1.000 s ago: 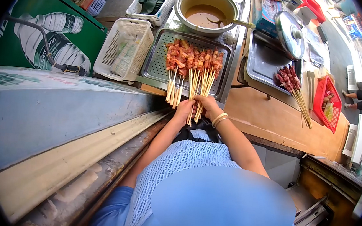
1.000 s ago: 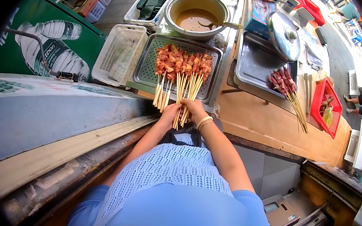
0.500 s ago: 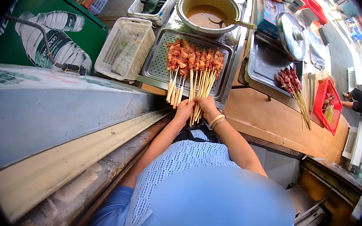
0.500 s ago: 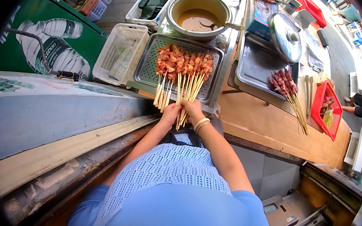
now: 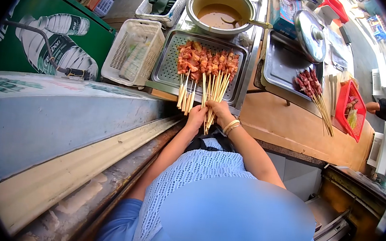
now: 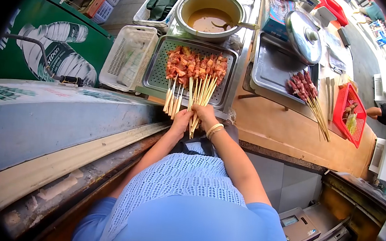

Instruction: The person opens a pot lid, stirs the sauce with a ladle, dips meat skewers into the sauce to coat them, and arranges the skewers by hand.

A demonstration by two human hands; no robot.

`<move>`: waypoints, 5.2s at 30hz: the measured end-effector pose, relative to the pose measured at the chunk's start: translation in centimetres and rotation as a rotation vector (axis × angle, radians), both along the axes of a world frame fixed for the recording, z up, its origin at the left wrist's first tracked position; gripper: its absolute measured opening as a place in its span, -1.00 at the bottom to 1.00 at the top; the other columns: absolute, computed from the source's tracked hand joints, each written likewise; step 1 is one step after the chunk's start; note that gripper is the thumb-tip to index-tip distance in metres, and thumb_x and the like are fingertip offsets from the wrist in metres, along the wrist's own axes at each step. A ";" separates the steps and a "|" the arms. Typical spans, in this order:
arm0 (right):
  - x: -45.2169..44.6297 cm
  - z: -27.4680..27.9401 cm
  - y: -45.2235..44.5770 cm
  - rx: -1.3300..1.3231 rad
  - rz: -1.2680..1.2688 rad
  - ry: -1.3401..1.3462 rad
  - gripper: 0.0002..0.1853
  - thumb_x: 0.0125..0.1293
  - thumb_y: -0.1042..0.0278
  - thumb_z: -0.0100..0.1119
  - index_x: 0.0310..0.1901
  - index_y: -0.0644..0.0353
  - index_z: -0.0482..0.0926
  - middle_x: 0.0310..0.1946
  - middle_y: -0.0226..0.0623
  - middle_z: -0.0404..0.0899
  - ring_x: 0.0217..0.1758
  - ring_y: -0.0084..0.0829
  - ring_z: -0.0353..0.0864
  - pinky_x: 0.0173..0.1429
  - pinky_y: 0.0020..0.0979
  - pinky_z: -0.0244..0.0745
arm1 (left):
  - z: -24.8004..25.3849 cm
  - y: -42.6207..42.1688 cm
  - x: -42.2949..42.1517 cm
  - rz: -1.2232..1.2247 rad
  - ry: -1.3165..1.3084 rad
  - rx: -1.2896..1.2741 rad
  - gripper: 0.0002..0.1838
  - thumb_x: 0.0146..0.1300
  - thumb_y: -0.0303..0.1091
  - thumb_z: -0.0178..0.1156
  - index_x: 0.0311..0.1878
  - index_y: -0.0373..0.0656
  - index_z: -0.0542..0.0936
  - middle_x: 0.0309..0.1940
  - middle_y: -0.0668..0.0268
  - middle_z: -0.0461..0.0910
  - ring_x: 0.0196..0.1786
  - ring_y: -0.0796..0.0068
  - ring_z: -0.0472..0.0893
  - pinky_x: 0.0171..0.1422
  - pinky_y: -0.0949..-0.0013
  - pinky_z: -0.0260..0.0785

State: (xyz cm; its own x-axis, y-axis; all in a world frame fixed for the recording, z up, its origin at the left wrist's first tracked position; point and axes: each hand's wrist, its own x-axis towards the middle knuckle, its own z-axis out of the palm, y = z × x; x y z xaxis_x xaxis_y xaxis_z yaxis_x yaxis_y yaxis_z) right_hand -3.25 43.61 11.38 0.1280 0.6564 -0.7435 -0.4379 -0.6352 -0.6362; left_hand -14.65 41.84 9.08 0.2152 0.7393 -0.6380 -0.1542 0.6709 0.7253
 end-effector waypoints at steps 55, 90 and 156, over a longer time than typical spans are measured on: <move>0.3 0.3 -0.1 0.030 0.058 0.106 -0.88 0.11 0.61 0.16 -0.29 0.30 0.51 -0.44 -0.25 0.56 -0.49 -0.39 0.57 -0.40 -0.37 0.52 | -1.7 0.4 -0.9 -0.126 0.424 0.281 -0.65 0.32 -0.17 -0.06 -0.43 -0.26 0.49 -0.68 0.39 0.37 -0.57 0.64 0.36 -0.48 0.46 0.22; 2.4 0.1 -1.3 -0.049 0.013 0.189 -0.88 0.15 0.55 0.06 -0.27 0.36 0.47 -0.46 -0.13 0.55 -0.53 -0.28 0.59 -0.50 -0.28 0.57 | 0.9 0.9 1.4 -0.114 0.267 -0.014 -0.87 0.17 -0.38 0.13 -0.26 -0.12 0.40 -0.55 0.41 0.47 -0.58 0.65 0.45 -0.59 0.53 0.33; 4.2 0.3 -2.6 0.010 0.157 0.061 -0.87 0.14 0.59 0.10 -0.25 0.36 0.48 -0.42 -0.21 0.58 -0.44 -0.38 0.59 -0.40 -0.36 0.55 | 1.1 2.2 2.2 -0.123 -0.133 -0.386 -0.78 0.17 -0.18 0.21 -0.46 -0.08 0.48 -0.69 0.50 0.31 -0.68 0.68 0.28 -0.64 0.55 0.14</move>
